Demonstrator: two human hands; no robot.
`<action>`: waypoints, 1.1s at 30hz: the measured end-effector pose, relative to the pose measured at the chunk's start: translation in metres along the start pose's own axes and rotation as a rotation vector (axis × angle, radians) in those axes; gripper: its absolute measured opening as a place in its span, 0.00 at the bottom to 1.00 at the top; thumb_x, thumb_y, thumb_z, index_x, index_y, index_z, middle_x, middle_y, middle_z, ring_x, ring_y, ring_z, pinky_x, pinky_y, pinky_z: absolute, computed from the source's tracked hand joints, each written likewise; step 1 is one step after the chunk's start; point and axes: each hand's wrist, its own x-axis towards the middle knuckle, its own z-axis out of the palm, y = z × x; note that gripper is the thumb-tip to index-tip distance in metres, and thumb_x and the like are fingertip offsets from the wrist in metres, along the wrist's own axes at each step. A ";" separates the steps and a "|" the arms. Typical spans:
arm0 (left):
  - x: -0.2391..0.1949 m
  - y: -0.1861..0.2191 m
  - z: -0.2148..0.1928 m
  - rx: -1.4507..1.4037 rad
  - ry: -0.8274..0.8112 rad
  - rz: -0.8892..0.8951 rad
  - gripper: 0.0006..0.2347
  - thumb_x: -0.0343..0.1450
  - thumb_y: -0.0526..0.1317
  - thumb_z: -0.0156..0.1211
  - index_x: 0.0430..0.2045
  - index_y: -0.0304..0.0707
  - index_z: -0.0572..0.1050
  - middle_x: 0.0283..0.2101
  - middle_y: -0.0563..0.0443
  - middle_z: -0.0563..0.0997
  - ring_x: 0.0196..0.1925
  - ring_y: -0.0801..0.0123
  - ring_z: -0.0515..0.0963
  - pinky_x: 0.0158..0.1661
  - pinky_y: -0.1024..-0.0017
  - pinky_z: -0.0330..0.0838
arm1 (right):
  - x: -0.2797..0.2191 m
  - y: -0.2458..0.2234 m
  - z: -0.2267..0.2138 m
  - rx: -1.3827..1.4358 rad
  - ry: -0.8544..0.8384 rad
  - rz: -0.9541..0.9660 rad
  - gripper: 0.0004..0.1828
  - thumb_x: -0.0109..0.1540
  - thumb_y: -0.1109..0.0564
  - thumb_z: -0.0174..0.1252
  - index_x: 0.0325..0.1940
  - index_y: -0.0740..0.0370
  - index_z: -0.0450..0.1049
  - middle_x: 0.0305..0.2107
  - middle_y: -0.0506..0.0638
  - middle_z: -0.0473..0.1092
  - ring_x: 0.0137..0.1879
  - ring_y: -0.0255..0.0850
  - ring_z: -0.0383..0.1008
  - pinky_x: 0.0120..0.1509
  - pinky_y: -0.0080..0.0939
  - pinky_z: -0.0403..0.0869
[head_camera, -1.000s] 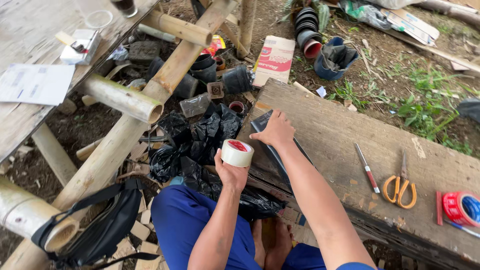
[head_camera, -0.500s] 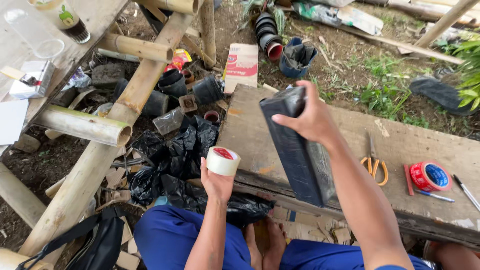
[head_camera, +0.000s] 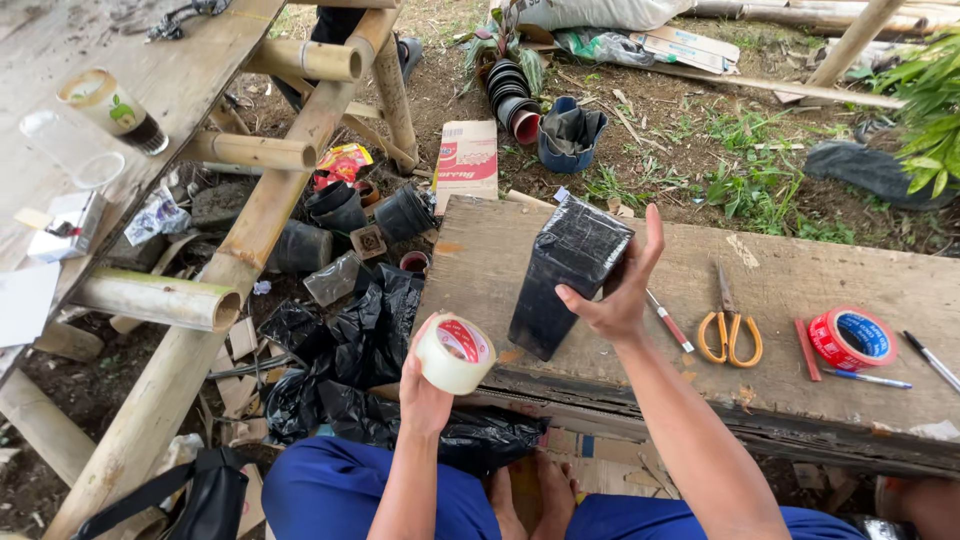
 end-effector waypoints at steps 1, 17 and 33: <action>-0.001 0.006 0.009 -0.031 -0.008 -0.011 0.38 0.70 0.58 0.61 0.70 0.32 0.58 0.69 0.41 0.67 0.69 0.51 0.68 0.66 0.50 0.63 | 0.001 0.006 -0.001 0.031 0.032 -0.015 0.70 0.56 0.51 0.77 0.81 0.48 0.26 0.58 0.65 0.65 0.61 0.54 0.76 0.61 0.59 0.79; 0.146 0.069 0.201 0.500 -0.666 0.068 0.27 0.74 0.48 0.68 0.65 0.30 0.71 0.57 0.44 0.79 0.60 0.65 0.78 0.65 0.65 0.74 | 0.013 -0.025 -0.021 -0.359 -0.218 0.144 0.59 0.52 0.40 0.77 0.74 0.55 0.47 0.66 0.58 0.56 0.72 0.52 0.62 0.72 0.56 0.70; 0.138 0.010 0.236 0.290 -0.436 -0.098 0.26 0.73 0.38 0.67 0.65 0.32 0.64 0.59 0.44 0.75 0.59 0.63 0.77 0.58 0.59 0.74 | -0.041 -0.048 0.001 -0.232 0.326 -0.015 0.62 0.59 0.43 0.76 0.83 0.55 0.40 0.76 0.56 0.45 0.82 0.46 0.50 0.84 0.54 0.64</action>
